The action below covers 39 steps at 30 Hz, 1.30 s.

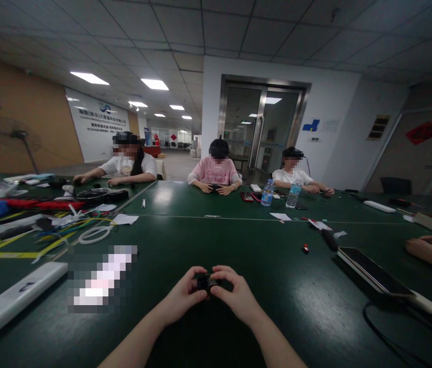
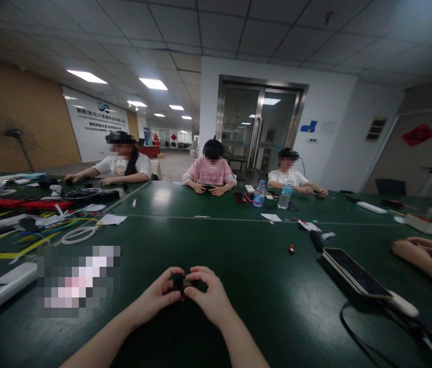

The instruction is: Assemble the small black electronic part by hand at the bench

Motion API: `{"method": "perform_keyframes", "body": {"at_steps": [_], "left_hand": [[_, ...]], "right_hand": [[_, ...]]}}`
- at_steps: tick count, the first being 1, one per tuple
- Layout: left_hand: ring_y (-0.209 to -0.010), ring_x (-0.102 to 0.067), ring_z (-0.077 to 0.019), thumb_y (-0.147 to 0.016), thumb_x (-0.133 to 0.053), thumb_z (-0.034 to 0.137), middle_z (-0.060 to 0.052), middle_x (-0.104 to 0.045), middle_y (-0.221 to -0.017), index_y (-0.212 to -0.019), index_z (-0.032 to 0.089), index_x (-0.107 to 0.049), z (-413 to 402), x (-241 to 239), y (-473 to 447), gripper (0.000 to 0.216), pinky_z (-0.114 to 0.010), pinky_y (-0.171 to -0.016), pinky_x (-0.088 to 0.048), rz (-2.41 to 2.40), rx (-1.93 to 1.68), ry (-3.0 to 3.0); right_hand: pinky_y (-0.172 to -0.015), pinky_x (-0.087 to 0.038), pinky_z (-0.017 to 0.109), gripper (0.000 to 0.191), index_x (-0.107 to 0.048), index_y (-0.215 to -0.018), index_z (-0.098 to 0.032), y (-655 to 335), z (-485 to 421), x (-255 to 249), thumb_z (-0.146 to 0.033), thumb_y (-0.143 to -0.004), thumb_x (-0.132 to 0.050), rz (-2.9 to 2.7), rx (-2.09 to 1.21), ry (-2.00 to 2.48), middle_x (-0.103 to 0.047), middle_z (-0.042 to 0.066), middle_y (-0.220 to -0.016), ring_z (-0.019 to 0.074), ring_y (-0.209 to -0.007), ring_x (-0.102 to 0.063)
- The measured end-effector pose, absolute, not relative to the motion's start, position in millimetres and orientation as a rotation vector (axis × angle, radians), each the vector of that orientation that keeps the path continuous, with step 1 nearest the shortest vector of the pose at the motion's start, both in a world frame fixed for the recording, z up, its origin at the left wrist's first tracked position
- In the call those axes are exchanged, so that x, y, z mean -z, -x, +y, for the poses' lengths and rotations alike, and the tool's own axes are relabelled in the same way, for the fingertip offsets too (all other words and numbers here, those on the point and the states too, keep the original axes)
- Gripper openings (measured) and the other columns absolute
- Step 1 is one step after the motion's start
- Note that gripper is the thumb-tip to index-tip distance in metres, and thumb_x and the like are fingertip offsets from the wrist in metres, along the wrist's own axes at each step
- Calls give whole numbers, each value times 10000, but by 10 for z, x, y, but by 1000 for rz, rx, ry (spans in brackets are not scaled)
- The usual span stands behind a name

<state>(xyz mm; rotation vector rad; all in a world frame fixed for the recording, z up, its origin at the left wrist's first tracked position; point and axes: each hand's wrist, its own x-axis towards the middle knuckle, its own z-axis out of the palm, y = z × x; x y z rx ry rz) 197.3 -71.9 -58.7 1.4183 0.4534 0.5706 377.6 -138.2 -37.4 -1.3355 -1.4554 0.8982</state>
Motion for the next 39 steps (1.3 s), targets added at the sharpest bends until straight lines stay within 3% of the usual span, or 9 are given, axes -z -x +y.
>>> {"method": "perform_keyframes", "body": {"at_steps": [7, 17, 23, 32, 39], "left_hand": [[-787, -585, -152, -767, -627, 229, -12, -589, -915, -1073, 222, -415, -723, 564, -1998, 372, -309, -733, -416, 439, -568, -1404], [-787, -590, -158, -765, -641, 265, -19, -600, -919, -1088, 215, -420, -697, 619, -1989, 394, -319, -741, -428, 466, -586, -1426], [-822, -597, -171, -799, -616, 257, -20, -608, -914, -1104, 217, -427, -692, 635, -1951, 361, -317, -750, -432, 467, -580, -1441], [-829, -601, -166, -778, -650, 270, -33, -611, -967, -1168, 232, -373, -681, 636, -1956, 480, -331, -772, -431, 449, -584, -1413], [-833, -585, -163, -793, -631, 283, -18, -604, -939, -1118, 232, -418, -673, 666, -1958, 391, -300, -733, -425, 448, -602, -1443]], "right_hand": [[-964, -373, 360, 175, -634, -903, -238, -3729, -1383, 382, -230, -728, -625, -1589, -802, 1375, -582, 25, -1095, 200, -1074, -528], [-963, -372, 381, 182, -638, -899, -251, -3759, -1421, 337, -237, -718, -632, -1654, -772, 1456, -566, 19, -1133, 206, -1099, -511], [-919, -407, 371, 309, -613, -989, -272, -3765, -1438, 309, -201, -689, -639, -1581, -816, 1391, -611, 1, -1032, 212, -1022, -552], [-928, -397, 367, 285, -620, -973, -272, -3775, -1421, 341, -193, -699, -632, -1550, -835, 1370, -622, -4, -1020, 208, -1019, -553], [-931, -404, 362, 235, -637, -925, -243, -3782, -1419, 342, -198, -695, -652, -1567, -832, 1311, -601, 17, -1047, 198, -1021, -551]]}}
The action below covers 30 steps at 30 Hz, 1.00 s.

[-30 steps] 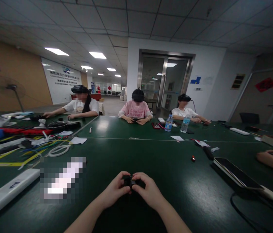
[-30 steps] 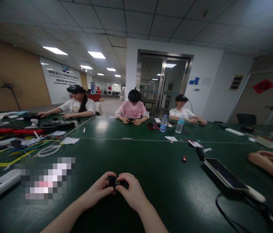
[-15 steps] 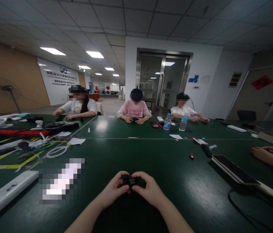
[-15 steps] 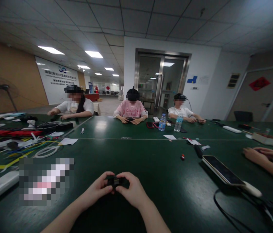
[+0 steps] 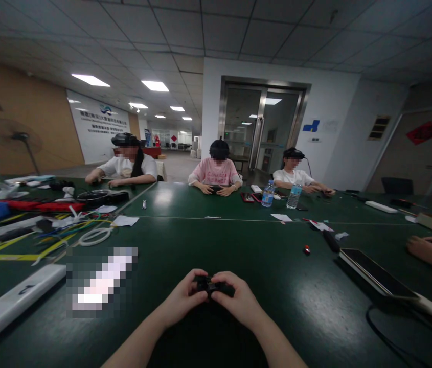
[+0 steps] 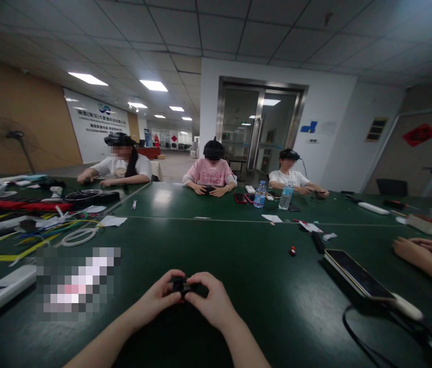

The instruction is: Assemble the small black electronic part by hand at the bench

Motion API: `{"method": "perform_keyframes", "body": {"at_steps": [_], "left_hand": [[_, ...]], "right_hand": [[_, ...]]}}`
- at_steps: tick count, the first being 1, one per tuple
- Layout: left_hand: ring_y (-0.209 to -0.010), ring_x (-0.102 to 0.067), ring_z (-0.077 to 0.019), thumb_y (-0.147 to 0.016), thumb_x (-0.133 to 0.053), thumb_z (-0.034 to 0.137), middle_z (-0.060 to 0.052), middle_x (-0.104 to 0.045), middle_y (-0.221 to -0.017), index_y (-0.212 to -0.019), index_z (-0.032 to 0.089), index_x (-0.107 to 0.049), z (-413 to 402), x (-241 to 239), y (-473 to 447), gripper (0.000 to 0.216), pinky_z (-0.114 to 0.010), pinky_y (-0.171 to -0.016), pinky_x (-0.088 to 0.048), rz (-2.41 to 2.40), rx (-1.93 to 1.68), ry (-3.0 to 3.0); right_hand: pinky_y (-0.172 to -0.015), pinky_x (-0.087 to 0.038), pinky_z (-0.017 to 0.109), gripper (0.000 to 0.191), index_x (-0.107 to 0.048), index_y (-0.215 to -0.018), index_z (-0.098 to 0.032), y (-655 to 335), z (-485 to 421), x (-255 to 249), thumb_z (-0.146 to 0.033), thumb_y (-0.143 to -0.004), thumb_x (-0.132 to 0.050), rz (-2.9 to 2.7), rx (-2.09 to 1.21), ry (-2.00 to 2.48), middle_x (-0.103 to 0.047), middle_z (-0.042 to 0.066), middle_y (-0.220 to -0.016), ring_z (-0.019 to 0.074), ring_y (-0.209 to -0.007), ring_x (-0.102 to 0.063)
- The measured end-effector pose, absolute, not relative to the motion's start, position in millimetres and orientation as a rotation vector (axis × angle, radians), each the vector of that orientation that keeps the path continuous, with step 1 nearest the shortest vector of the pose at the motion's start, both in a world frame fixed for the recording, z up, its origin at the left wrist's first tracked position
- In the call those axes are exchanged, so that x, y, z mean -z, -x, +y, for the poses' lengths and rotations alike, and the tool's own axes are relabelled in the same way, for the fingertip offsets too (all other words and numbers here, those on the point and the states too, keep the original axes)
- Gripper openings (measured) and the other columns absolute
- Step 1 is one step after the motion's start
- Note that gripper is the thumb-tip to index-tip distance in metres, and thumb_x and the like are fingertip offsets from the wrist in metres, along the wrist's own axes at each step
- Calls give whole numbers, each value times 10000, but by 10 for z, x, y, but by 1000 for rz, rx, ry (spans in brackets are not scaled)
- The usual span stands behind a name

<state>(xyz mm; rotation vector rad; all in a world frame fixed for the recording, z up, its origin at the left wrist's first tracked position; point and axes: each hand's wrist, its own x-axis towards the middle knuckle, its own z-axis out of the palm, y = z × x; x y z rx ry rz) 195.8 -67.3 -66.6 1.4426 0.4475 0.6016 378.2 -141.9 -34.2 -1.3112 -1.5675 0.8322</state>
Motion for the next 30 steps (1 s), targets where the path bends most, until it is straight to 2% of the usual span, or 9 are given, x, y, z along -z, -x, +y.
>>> {"method": "perform_keyframes", "body": {"at_steps": [6, 11, 15, 20, 27, 30], "left_hand": [[-828, -579, -171, -770, -652, 272, -14, -609, -934, -1115, 241, -434, -679, 660, -1959, 409, -287, -707, -415, 494, -594, -1445], [-877, -584, -191, -751, -670, 264, -28, -610, -959, -1158, 242, -409, -689, 629, -1967, 484, -333, -774, -416, 468, -581, -1415], [-907, -579, -198, -742, -679, 303, -25, -610, -947, -1089, 233, -446, -722, 540, -1967, 424, -353, -819, -410, 478, -563, -1416], [-845, -586, -182, -759, -655, 377, -15, -599, -895, -1078, 225, -438, -728, 537, -1960, 415, -342, -782, -417, 480, -579, -1428], [-872, -587, -196, -722, -688, 398, -31, -595, -964, -1155, 250, -396, -697, 617, -1964, 544, -369, -819, -412, 464, -587, -1410], [-887, -587, -199, -746, -665, 395, -41, -594, -991, -1176, 252, -381, -697, 617, -1962, 535, -387, -843, -410, 471, -587, -1406]], "right_hand": [[-909, -415, 377, 219, -636, -938, -262, -3770, -1434, 299, -235, -721, -632, -1556, -845, 1360, -604, 14, -1037, 207, -1015, -551], [-917, -416, 378, 202, -647, -906, -263, -3764, -1433, 312, -226, -708, -637, -1540, -850, 1367, -595, 12, -1052, 211, -1021, -545], [-887, -430, 363, 222, -639, -936, -270, -3758, -1429, 321, -231, -717, -625, -1541, -848, 1386, -603, 4, -1024, 203, -992, -555], [-882, -419, 362, 219, -636, -945, -273, -3754, -1426, 324, -252, -728, -623, -1570, -827, 1399, -610, 0, -1004, 204, -973, -561], [-854, -431, 338, 193, -643, -906, -246, -3750, -1415, 353, -240, -713, -630, -1564, -791, 1388, -618, 8, -974, 199, -951, -566], [-846, -434, 337, 197, -639, -912, -255, -3744, -1425, 332, -239, -717, -624, -1568, -803, 1398, -615, 5, -979, 198, -946, -565]]}}
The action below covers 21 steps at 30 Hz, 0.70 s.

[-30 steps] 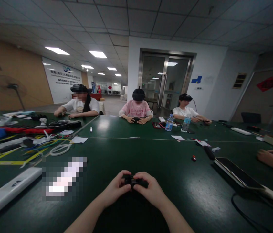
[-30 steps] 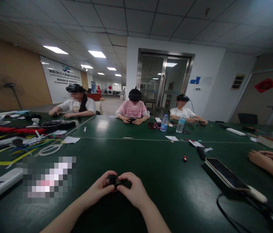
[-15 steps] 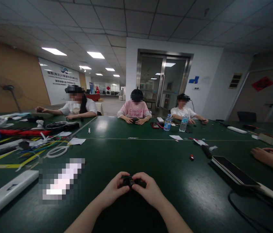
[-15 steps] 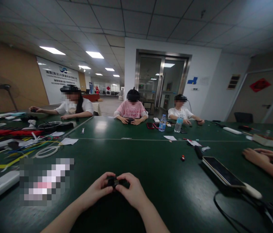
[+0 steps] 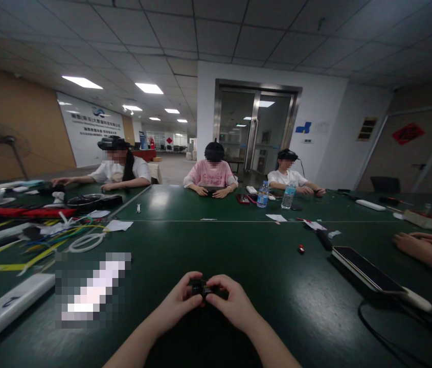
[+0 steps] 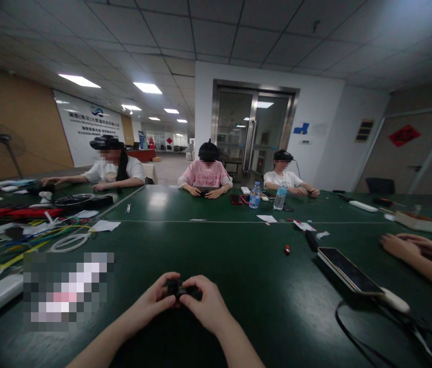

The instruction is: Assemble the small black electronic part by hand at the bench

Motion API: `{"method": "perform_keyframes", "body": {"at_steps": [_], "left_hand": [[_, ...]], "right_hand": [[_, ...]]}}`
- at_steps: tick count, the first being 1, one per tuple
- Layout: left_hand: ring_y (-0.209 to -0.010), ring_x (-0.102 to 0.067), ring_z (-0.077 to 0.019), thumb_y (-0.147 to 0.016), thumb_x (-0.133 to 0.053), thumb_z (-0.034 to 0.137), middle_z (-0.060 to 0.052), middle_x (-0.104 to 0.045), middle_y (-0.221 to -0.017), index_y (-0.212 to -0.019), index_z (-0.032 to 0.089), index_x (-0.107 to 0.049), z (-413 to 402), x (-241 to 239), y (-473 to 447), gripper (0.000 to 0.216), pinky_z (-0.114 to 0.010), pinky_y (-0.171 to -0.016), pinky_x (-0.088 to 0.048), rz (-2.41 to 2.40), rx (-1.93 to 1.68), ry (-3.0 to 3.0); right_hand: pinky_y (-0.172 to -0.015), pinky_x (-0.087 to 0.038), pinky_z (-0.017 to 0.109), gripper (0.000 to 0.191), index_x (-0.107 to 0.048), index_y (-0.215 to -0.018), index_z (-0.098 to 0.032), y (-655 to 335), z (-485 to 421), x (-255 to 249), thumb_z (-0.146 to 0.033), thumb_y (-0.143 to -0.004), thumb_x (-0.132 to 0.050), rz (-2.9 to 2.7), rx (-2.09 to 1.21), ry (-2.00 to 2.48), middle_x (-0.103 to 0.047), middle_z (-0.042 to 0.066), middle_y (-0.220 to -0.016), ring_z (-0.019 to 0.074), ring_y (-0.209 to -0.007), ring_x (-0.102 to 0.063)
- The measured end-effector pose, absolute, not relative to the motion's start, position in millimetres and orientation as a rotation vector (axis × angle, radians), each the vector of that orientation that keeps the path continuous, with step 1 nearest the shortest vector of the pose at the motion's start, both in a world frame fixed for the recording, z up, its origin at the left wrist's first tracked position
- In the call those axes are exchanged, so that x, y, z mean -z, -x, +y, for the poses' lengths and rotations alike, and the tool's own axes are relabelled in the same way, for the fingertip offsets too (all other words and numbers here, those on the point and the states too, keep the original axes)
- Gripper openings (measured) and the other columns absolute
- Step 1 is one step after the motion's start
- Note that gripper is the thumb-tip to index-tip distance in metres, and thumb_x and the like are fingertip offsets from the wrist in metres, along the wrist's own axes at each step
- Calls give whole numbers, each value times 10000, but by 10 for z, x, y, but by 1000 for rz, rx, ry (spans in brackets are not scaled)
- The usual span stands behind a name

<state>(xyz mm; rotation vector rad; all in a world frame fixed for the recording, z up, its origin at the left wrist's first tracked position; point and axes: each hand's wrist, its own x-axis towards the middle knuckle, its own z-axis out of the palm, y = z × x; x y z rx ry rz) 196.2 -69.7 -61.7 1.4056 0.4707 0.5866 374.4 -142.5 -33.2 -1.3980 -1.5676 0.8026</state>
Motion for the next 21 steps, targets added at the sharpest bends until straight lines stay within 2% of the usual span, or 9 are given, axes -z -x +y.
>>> {"method": "perform_keyframes", "body": {"at_steps": [7, 17, 21], "left_hand": [[-874, -585, -189, -770, -645, 354, -17, -598, -925, -1087, 238, -436, -713, 569, -1954, 397, -356, -810, -420, 467, -575, -1425], [-889, -584, -187, -758, -661, 357, -30, -606, -982, -1163, 248, -378, -723, 550, -1941, 507, -369, -845, -409, 487, -559, -1400], [-892, -581, -189, -765, -655, 336, -30, -601, -977, -1128, 237, -409, -711, 568, -1946, 449, -368, -843, -410, 483, -562, -1402]], "right_hand": [[-821, -433, 345, 206, -636, -928, -258, -3739, -1442, 300, -271, -723, -623, -1575, -814, 1410, -615, 8, -973, 206, -926, -566], [-843, -418, 355, 170, -629, -907, -267, -3721, -1452, 274, -266, -738, -612, -1568, -823, 1432, -612, -3, -984, 206, -954, -556], [-847, -418, 349, 205, -623, -942, -260, -3727, -1447, 282, -278, -739, -614, -1571, -833, 1444, -612, -1, -993, 205, -963, -555]]}}
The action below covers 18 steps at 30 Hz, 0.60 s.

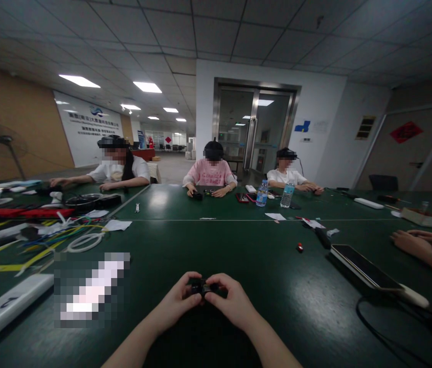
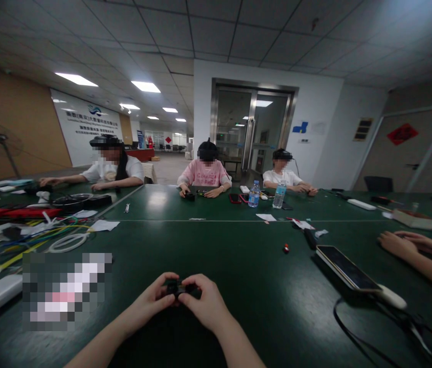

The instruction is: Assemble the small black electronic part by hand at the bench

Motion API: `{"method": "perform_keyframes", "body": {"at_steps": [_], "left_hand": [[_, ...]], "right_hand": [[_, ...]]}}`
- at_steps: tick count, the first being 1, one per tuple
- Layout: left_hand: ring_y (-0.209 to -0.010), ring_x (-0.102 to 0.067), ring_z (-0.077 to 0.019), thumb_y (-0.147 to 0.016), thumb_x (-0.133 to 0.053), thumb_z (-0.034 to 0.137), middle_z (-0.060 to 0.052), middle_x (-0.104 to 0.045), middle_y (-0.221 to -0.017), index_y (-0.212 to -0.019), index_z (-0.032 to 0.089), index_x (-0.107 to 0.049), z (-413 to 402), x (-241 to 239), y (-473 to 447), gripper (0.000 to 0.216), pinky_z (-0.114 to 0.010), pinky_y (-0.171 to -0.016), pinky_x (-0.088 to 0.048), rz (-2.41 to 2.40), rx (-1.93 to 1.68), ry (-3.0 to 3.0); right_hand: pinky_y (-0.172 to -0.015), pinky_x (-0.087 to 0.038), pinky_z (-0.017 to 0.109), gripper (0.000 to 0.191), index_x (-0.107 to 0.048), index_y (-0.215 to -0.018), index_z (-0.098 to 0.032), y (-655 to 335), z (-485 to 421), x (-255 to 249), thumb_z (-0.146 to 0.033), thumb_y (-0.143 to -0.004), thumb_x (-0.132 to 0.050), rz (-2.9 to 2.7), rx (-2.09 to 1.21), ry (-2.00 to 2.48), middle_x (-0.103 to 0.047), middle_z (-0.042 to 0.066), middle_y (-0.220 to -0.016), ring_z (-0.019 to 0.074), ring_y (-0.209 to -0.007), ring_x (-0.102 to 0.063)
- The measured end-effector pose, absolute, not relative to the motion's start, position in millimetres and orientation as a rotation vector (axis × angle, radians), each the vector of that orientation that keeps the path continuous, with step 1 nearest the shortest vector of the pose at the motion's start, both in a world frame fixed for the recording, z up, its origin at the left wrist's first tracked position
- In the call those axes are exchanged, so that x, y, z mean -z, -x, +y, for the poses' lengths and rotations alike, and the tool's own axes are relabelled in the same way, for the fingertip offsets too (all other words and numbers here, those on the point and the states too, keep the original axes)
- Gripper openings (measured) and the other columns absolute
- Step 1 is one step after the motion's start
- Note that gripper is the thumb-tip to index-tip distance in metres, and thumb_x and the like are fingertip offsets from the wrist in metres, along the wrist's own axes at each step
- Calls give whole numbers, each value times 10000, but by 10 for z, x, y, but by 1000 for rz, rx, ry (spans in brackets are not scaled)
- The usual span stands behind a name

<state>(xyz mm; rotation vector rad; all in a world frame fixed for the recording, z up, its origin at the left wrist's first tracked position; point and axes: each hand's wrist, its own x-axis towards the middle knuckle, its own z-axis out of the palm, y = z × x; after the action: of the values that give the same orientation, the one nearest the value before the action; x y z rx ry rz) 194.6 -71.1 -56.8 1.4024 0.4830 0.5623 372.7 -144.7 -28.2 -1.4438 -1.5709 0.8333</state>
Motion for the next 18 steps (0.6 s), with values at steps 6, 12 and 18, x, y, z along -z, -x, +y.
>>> {"method": "perform_keyframes", "body": {"at_steps": [6, 12, 18], "left_hand": [[-865, -572, -180, -754, -667, 347, -15, -595, -931, -1099, 244, -414, -706, 595, -1976, 440, -339, -801, -403, 448, -590, -1391], [-837, -557, -175, -753, -665, 334, -13, -574, -941, -1101, 244, -415, -709, 579, -1957, 438, -317, -742, -410, 495, -608, -1434], [-934, -560, -199, -778, -635, 289, -33, -597, -991, -1129, 243, -386, -698, 578, -1946, 432, -336, -787, -412, 476, -582, -1440]], "right_hand": [[-869, -417, 327, 177, -617, -906, -245, -3727, -1438, 320, -232, -729, -624, -1564, -802, 1411, -598, 1, -1016, 188, -981, -553], [-964, -365, 373, 142, -625, -882, -245, -3712, -1441, 292, -258, -741, -615, -1515, -798, 1393, -546, 19, -1145, 213, -1115, -496], [-936, -386, 400, 203, -610, -947, -213, -3822, -1386, 295, -288, -759, -586, -1356, -777, 1363, -636, 41, -993, 218, -995, -561]]}}
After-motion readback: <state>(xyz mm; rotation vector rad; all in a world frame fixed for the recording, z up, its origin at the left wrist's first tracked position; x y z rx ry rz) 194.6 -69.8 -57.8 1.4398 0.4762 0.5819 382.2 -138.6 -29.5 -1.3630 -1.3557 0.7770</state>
